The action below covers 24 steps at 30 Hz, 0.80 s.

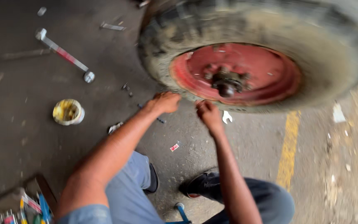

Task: The person works on a vehicle wheel hub, inserting and tightening a cotter pin by hand. They then wipe their hands with a cloth and use a T-handle tool to tighten the hub nut.

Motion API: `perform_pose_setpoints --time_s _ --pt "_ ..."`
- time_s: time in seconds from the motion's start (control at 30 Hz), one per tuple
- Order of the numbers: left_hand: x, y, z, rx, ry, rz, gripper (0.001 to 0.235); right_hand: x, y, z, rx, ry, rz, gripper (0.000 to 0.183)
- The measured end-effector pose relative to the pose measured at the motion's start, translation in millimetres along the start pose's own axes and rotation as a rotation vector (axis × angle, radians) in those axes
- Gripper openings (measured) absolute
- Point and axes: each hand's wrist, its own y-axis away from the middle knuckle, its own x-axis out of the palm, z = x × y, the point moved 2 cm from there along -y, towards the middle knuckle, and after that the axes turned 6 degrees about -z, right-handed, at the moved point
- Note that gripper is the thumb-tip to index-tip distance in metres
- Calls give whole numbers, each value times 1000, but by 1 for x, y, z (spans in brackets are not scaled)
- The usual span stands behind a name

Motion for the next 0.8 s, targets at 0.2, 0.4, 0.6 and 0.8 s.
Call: perform_pose_setpoints --time_s 0.2,0.4,0.6,0.8 --pt "49 40 184 -295 -242 129 22 124 -12 -80 -190 424 269 11" --pt "109 47 342 -395 -234 -53 13 242 -79 -112 -266 809 363 14" --pt "137 -24 404 -423 -61 -249 19 351 -160 -139 -343 861 370 17" --pt "161 -53 397 -407 -42 -402 16 396 -199 -147 -367 835 316 16"
